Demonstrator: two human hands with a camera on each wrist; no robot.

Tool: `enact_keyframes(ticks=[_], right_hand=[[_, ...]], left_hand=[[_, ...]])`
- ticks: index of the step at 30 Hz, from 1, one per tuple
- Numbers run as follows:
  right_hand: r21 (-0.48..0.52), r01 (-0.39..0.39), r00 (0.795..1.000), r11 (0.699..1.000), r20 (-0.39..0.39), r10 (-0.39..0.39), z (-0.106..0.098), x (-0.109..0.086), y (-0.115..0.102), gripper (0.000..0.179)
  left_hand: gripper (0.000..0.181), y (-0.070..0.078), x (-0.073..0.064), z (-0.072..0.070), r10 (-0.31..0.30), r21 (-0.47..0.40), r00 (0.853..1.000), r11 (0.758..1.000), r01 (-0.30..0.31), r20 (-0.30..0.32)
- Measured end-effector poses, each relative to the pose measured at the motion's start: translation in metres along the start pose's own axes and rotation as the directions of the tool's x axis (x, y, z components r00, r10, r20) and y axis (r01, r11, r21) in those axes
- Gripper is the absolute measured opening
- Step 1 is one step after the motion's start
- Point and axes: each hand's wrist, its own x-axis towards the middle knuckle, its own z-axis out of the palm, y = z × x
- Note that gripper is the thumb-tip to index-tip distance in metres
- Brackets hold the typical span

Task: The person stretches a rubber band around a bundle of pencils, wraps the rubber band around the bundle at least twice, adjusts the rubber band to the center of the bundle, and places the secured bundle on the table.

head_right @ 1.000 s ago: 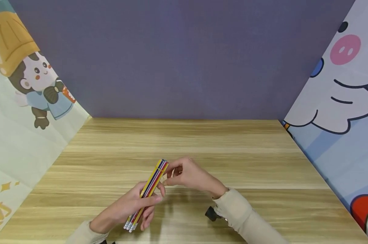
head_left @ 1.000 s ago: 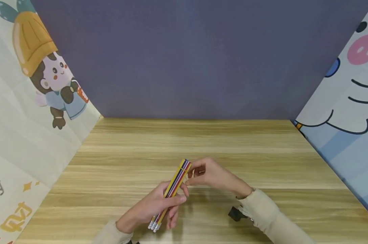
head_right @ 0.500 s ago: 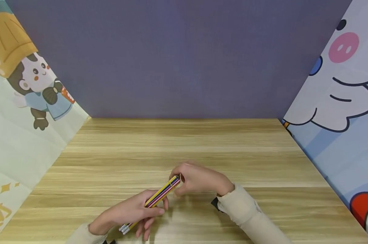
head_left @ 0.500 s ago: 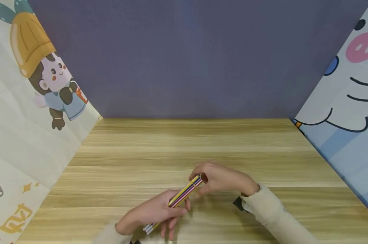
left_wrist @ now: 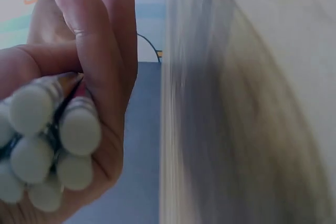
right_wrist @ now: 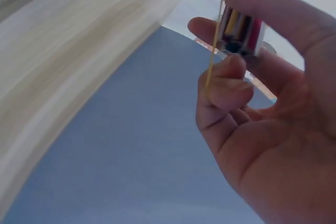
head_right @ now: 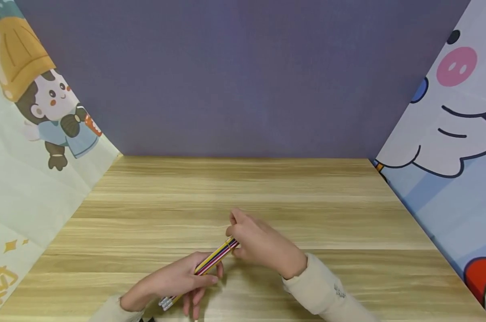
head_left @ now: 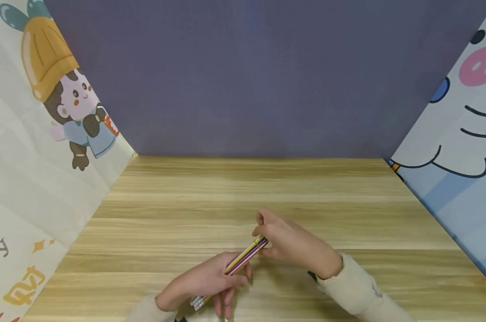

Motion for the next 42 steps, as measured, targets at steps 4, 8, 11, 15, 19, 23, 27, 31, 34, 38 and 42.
enact_keyframes(ticks=[4,8,11,15,19,23,27,31,34,38,42], right_hand=[[-0.159,0.034,0.998,0.987,-0.046,-0.041,0.003,0.0,-0.008,0.024],[-0.348,0.024,0.994,0.937,-0.094,-0.06,0.011,-0.001,-0.019,0.024],[-0.469,-0.019,0.991,0.883,-0.126,-0.046,0.018,-0.001,-0.029,0.021],[-0.555,-0.106,0.985,0.825,-0.17,0.012,0.03,-0.001,-0.041,0.018],[-0.581,-0.174,0.976,0.795,-0.211,0.059,0.038,-0.001,-0.045,0.019],[-0.585,-0.178,0.965,0.791,-0.261,0.024,0.04,0.0,-0.044,0.024],[-0.536,-0.131,0.96,0.834,-0.279,-0.028,0.032,0.001,-0.043,0.043],[-0.427,-0.026,0.923,0.904,-0.357,-0.142,0.013,-0.003,-0.045,0.041],[-0.332,0.047,0.855,0.942,-0.475,-0.21,-0.002,-0.004,-0.042,0.033],[-0.029,0.044,0.87,0.999,-0.49,-0.053,-0.011,0.001,-0.021,0.029],[0.526,-0.015,0.99,0.85,-0.108,0.085,-0.005,0.006,0.007,0.025]], left_hand=[[0.018,-0.002,0.001,0.003,-0.014,-0.038,1.0,0.999,0.014,-0.002],[0.017,-0.005,0.003,0.004,-0.02,-0.076,1.0,0.997,0.021,0.004],[0.019,-0.007,0.004,0.004,-0.024,-0.12,0.999,0.992,0.028,0.033],[0.024,-0.01,0.007,0.006,-0.029,-0.187,0.998,0.981,0.041,0.063],[0.029,-0.01,0.009,0.007,-0.051,-0.257,0.997,0.964,0.065,0.06],[0.032,-0.008,0.008,0.005,-0.064,-0.291,0.998,0.954,0.068,0.026],[0.04,-0.004,0.007,-0.002,-0.058,-0.296,0.998,0.954,0.055,-0.001],[0.043,0.001,0.006,-0.015,-0.081,-0.305,0.989,0.951,0.04,-0.12],[0.039,0.004,0.003,-0.026,-0.096,-0.295,0.971,0.955,0.029,-0.217],[0.042,0.007,0.0,-0.03,-0.046,-0.263,0.992,0.965,0.014,-0.114],[0.042,0.006,-0.002,-0.024,0.041,-0.267,0.994,0.964,-0.011,0.105]])
